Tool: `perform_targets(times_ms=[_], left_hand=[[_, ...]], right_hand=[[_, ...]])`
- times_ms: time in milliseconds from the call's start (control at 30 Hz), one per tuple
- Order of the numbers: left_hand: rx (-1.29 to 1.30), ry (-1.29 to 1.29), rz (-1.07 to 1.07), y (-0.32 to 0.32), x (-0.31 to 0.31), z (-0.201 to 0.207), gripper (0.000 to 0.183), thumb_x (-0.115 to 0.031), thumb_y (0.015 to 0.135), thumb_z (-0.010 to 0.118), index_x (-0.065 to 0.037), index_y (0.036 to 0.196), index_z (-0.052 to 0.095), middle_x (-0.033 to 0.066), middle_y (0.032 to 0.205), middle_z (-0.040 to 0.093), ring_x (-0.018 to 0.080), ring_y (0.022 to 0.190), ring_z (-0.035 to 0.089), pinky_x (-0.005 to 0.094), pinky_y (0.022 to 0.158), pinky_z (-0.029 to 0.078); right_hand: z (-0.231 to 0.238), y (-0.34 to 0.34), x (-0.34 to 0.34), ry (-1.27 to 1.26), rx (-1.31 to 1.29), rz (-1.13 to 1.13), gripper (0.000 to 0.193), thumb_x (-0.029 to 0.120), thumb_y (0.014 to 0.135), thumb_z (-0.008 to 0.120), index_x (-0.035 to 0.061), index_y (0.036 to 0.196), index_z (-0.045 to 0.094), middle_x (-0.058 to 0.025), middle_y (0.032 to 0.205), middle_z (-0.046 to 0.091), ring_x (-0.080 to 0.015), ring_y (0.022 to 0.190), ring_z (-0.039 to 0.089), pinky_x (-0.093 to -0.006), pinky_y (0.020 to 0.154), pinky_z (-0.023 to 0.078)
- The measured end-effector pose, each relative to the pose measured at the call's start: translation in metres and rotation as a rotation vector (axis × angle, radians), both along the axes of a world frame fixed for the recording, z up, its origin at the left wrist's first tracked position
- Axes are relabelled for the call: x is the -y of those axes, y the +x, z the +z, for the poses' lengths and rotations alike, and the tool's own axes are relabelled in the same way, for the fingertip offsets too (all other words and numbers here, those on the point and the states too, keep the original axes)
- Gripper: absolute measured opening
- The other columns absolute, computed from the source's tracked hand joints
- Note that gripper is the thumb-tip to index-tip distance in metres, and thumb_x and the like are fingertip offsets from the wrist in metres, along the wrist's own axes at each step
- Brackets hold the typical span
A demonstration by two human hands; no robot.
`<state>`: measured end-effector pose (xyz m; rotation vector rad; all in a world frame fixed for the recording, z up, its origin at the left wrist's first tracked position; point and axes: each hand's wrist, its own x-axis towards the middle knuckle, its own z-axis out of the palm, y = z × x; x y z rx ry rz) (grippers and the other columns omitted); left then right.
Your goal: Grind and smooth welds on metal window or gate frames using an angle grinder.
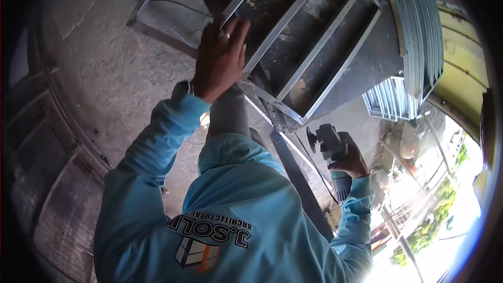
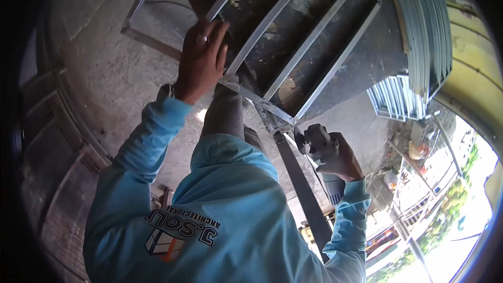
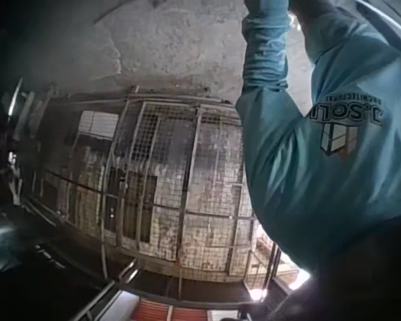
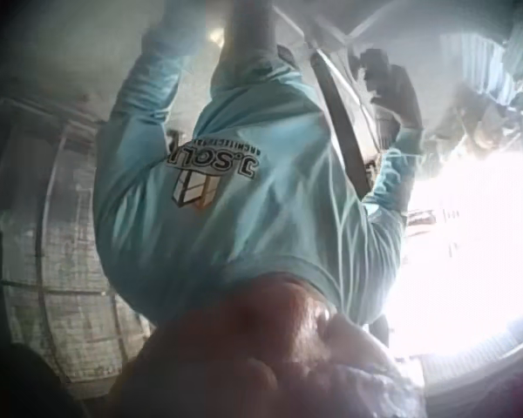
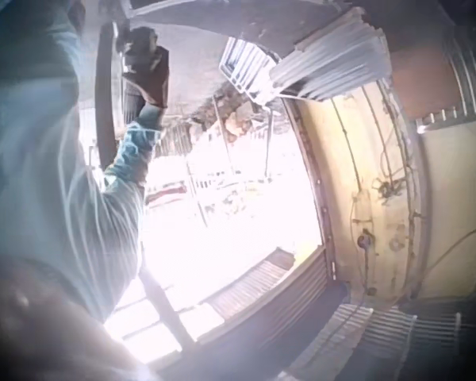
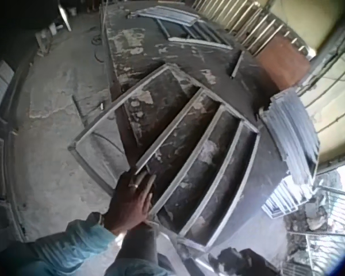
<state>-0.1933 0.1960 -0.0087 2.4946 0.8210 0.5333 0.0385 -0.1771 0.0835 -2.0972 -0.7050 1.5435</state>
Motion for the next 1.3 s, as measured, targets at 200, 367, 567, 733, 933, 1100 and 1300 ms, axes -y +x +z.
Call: perform_targets(times_ms=[200,367,567,733,933,1100,1300], left_hand=[[-0.133,-0.123,-0.662,-0.007,0.077,-0.01,0.039,-0.014,0.09,0.063,-0.002,0.127,0.064,0.0131,0.152,0.042,0.0417,0.145,0.03,0.061,0.116,0.028],[-0.28,-0.045,-0.881,0.019,0.082,-0.009,0.039,-0.018,0.091,0.062,-0.002,0.127,0.065,0.0124,0.16,0.032,0.0415,0.15,0.017,0.0727,0.11,0.027],[-0.39,-0.079,-0.912,0.029,0.093,0.0,0.043,-0.025,0.088,0.067,0.002,0.122,0.065,0.0115,0.161,0.03,0.0398,0.149,0.017,0.0748,0.108,0.026],[-0.381,-0.122,-0.963,0.035,0.091,-0.001,0.047,-0.026,0.085,0.07,0.002,0.122,0.064,0.0119,0.16,0.031,0.04,0.148,0.02,0.0738,0.109,0.023],[-0.292,-0.208,-0.891,0.035,0.064,0.0,0.035,-0.014,0.082,0.073,-0.003,0.114,0.062,0.015,0.157,0.036,0.0423,0.145,0.026,0.0654,0.114,0.022],[-0.242,-0.211,-0.647,0.024,0.033,0.004,0.039,-0.009,0.082,0.072,-0.006,0.117,0.057,0.0184,0.153,0.039,0.0432,0.142,0.03,0.0548,0.115,0.025],[-0.212,-0.095,-0.324,0.0,-0.007,0.014,0.043,-0.01,0.083,0.072,-0.005,0.123,0.056,0.0188,0.151,0.04,0.0413,0.14,0.031,0.0529,0.115,0.024]], right_hand=[[-0.005,-0.046,0.053,-0.051,-0.227,-0.48,0.104,0.037,0.055,0.1,0.0029,0.135,0.045,-0.0068,0.114,0.063,-0.0158,0.1,0.063,-0.0312,0.083,0.055],[-0.011,-0.089,0.079,-0.109,-0.275,-0.627,0.109,0.048,0.052,0.099,0.0023,0.135,0.045,-0.0063,0.113,0.063,-0.0158,0.102,0.062,-0.0319,0.086,0.053],[-0.016,-0.119,0.076,-0.038,-0.256,-0.798,0.118,0.053,0.046,0.1,-0.0022,0.134,0.045,-0.0088,0.113,0.065,-0.0171,0.102,0.062,-0.0334,0.089,0.052],[-0.025,-0.132,0.075,0.026,-0.32,-0.964,0.114,0.046,0.047,0.101,-0.0008,0.134,0.045,-0.0079,0.111,0.064,-0.0185,0.102,0.062,-0.0329,0.09,0.05],[-0.034,-0.132,0.072,0.032,-0.407,-0.95,0.11,0.039,0.048,0.102,0.001,0.135,0.046,-0.0097,0.115,0.063,-0.0204,0.107,0.061,-0.0349,0.093,0.049],[-0.038,-0.108,0.063,0.059,-0.339,-0.724,0.099,0.023,0.053,0.095,0.003,0.137,0.046,-0.0112,0.12,0.063,-0.024,0.11,0.061,-0.037,0.097,0.049],[-0.021,-0.033,-0.016,0.083,-0.446,-0.63,0.089,0.028,0.058,0.091,0.0004,0.132,0.051,-0.0112,0.116,0.065,-0.0228,0.106,0.062,-0.0357,0.094,0.05]])
